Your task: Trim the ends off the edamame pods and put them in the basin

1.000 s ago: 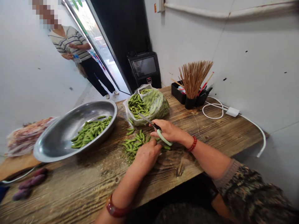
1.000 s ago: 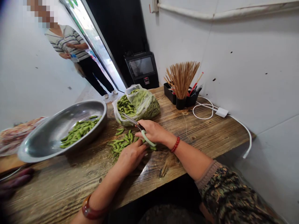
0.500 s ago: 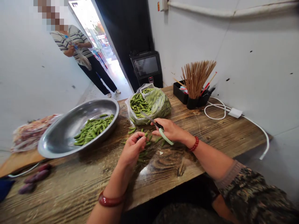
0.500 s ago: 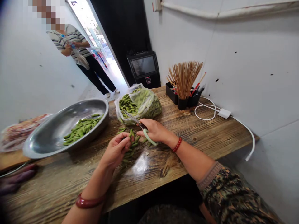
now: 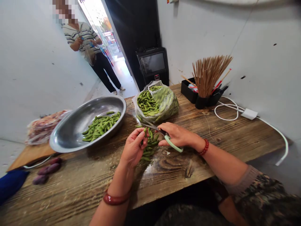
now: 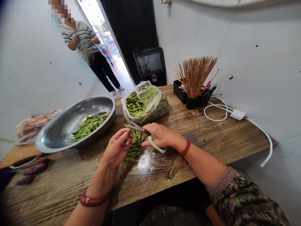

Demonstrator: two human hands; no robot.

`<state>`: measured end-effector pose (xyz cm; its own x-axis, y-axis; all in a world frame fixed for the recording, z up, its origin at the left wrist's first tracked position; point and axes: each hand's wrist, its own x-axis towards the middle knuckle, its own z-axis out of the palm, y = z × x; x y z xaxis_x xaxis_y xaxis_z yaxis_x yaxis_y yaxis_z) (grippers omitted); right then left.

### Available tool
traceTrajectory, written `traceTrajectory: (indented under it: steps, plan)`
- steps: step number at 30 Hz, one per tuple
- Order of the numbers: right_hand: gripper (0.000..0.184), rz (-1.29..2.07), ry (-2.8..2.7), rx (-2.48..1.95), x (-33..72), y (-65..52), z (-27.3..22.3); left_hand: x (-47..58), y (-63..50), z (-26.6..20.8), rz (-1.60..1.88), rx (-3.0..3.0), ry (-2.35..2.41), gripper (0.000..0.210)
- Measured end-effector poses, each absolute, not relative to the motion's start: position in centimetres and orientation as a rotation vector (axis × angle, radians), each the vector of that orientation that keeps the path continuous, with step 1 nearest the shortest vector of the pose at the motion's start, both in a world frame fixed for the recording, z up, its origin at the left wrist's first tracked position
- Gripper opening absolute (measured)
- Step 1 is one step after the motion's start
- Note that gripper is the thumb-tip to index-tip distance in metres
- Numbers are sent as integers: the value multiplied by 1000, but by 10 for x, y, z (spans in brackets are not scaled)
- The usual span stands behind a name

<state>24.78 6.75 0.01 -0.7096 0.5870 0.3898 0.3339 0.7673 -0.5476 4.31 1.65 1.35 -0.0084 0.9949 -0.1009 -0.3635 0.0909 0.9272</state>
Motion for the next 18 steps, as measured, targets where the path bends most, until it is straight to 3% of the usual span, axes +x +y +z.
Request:
traceTrajectory:
  steps: [18]
  plan:
    - [39,649,-2471,-659,240,60,-2,44,15,4,1313,1151,1200,17]
